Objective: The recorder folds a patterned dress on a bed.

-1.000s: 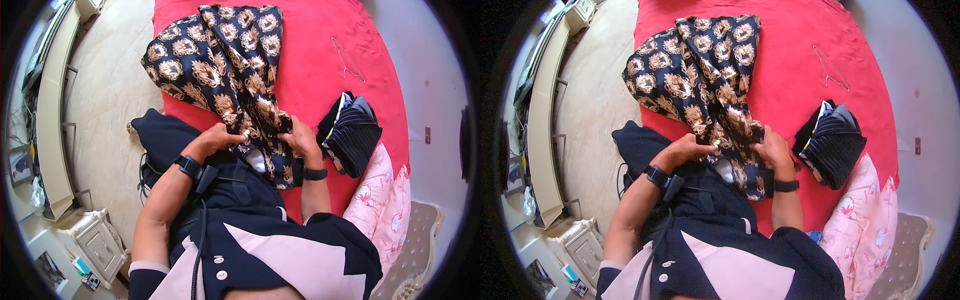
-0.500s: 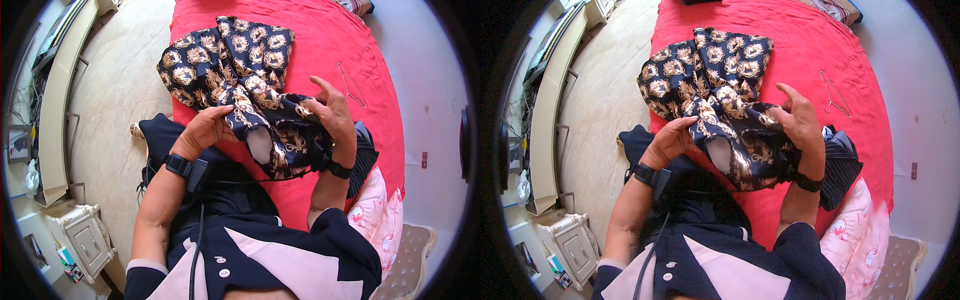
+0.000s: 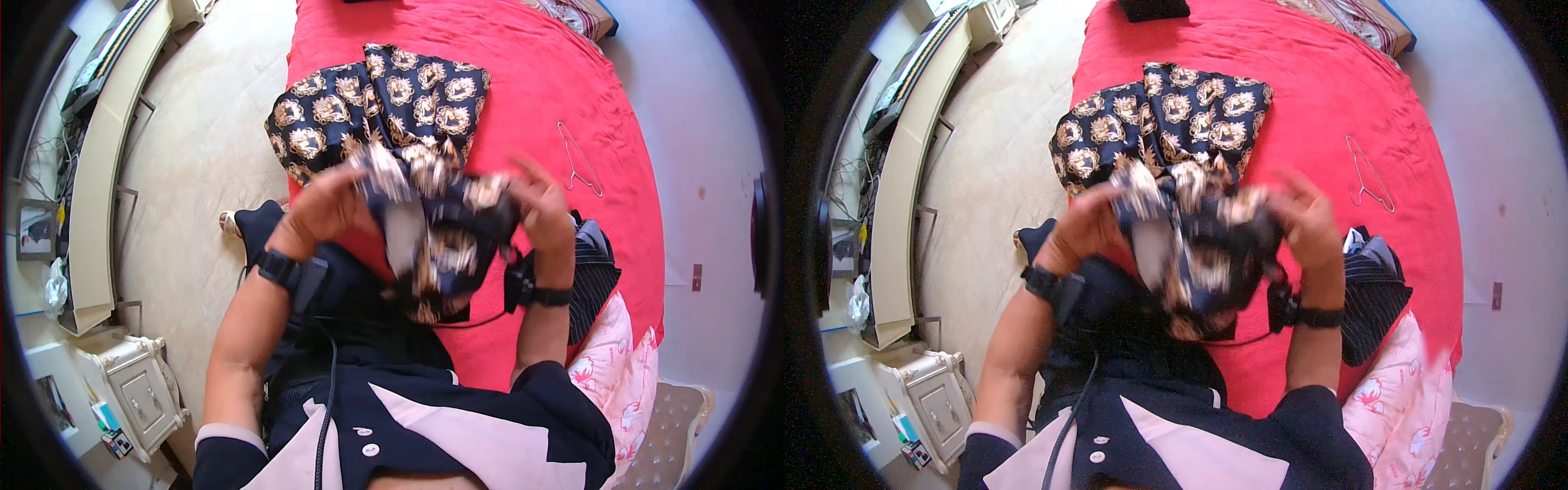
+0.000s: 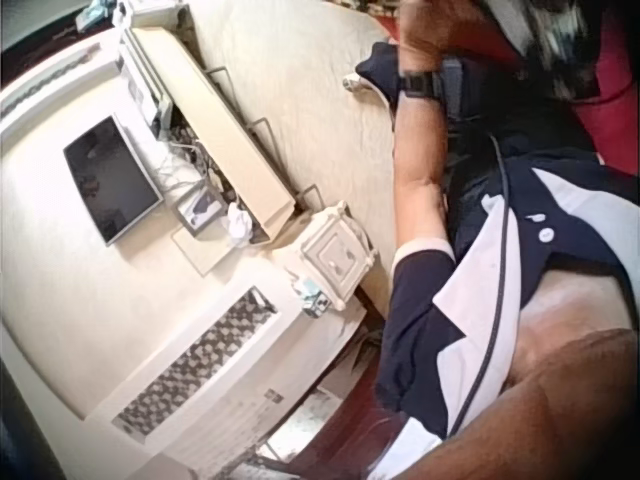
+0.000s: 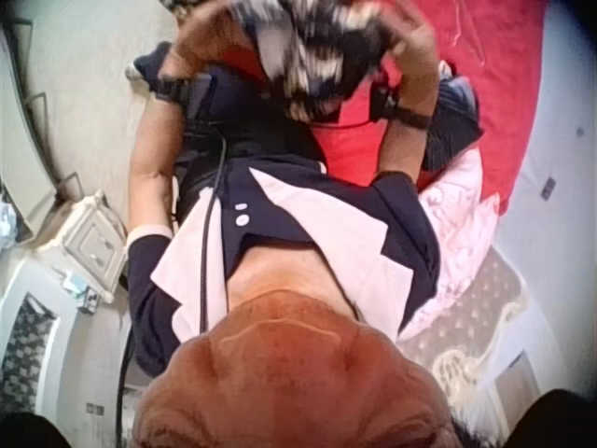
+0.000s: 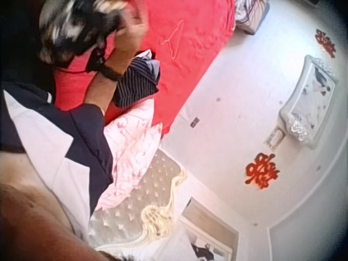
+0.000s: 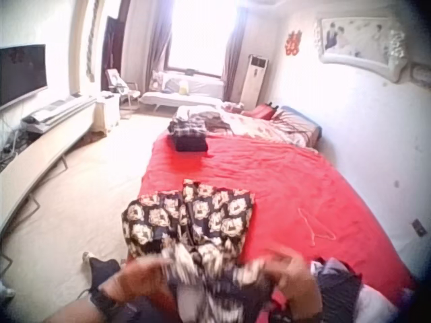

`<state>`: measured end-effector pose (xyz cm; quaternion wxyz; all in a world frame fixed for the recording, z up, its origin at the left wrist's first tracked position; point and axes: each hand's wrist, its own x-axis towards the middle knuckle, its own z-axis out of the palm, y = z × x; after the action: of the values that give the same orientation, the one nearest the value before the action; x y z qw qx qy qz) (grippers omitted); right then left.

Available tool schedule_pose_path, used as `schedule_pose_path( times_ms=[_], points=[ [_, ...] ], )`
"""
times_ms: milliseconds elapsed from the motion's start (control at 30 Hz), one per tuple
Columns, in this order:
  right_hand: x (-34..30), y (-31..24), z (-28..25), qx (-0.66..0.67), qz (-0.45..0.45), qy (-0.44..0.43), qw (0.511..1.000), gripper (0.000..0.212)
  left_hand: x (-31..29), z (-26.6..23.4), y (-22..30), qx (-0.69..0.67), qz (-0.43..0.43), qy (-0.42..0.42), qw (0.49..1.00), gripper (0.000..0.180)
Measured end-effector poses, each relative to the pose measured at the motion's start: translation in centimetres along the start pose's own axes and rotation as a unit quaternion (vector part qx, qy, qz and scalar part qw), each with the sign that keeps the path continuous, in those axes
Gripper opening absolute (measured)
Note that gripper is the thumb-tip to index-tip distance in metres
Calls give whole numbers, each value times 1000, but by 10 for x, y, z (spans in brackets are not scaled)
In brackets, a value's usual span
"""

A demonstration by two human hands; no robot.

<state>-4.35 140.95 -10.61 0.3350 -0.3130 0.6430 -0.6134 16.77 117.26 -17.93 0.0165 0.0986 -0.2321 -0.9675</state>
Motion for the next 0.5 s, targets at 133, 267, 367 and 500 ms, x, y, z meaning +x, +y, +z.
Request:
schedule_pose_path(
  times_ms=[133, 267, 367, 500],
  points=[
    [76, 20, -55, 481, -136, 85, 862, 42, 39, 12, 53, -183, 272, -11, 945, 31],
    [108, 82, -16, 394, -97, 101, 908, 36, 23, -70, 51, -152, 287, 142, 935, 28],
    [97, 126, 8, 357, -3, 151, 922, 37, 13, -98, 29, -112, 252, 259, 926, 24],
    [103, 142, 17, 85, -17, 266, 960, 43, 19, -107, 15, -49, 278, 320, 905, 21]
  ],
)
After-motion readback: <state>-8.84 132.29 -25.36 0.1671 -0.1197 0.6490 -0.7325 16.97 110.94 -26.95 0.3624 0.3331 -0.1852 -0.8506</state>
